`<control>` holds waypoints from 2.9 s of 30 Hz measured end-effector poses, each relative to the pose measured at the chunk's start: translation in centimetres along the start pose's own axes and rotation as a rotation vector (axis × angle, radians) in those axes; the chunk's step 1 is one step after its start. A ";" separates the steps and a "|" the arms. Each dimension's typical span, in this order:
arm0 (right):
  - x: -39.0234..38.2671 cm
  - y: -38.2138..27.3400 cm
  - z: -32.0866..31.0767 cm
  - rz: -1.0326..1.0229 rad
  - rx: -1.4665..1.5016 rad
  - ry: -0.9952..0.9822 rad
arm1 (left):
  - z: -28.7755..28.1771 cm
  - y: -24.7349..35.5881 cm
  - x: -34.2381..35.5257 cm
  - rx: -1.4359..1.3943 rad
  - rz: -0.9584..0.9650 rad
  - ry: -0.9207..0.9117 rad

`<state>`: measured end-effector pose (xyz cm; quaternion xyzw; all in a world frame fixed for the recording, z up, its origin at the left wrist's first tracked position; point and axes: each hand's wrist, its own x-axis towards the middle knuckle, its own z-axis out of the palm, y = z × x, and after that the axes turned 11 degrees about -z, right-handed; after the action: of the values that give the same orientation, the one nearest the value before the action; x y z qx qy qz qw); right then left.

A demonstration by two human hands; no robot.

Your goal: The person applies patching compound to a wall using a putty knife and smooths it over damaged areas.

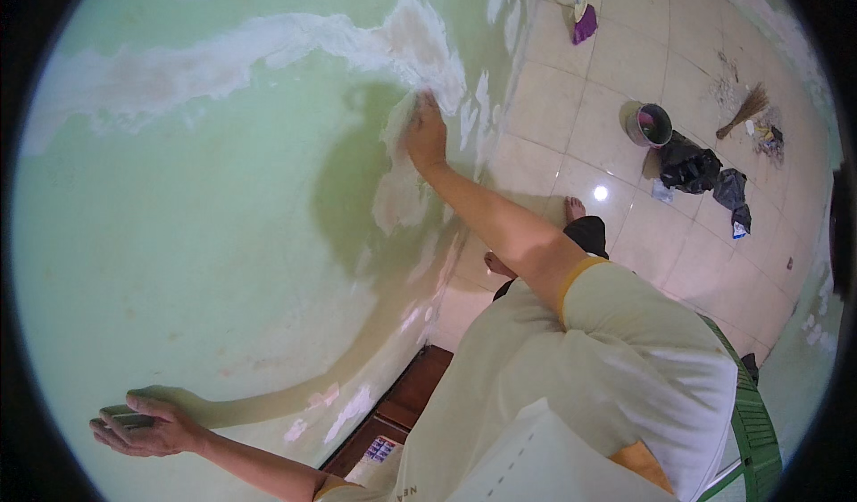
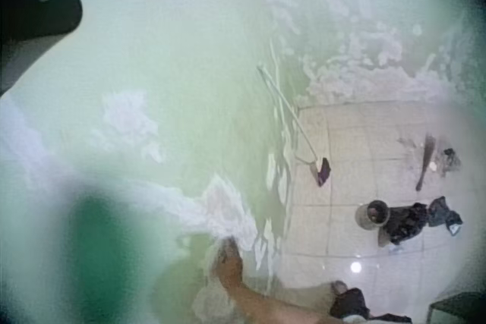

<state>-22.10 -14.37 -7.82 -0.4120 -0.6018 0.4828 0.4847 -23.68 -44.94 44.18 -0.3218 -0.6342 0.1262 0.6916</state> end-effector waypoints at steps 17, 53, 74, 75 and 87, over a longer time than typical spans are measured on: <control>2.7 7.5 -3.7 0.183 -0.147 -0.133 | -0.3 1.1 0.3 -0.031 -0.057 -0.032; 16.2 -2.3 -1.7 -0.567 -0.107 0.235 | -0.7 1.2 0.4 0.000 0.007 -0.019; 12.8 11.2 -1.9 0.130 -0.245 -0.197 | 0.6 -0.1 -1.2 -0.002 -0.010 -0.064; 12.8 8.8 -1.8 -0.165 -0.146 0.012 | 0.3 -0.2 -1.3 0.018 -0.025 -0.072; 11.1 13.5 -2.0 0.258 -0.311 -0.330 | 0.6 1.4 -1.0 -0.035 -0.064 -0.097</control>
<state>-21.85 -0.70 -18.92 -0.4704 -0.6822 0.5031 0.2454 -24.07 -44.28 42.50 -0.3068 -0.6791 0.1082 0.6580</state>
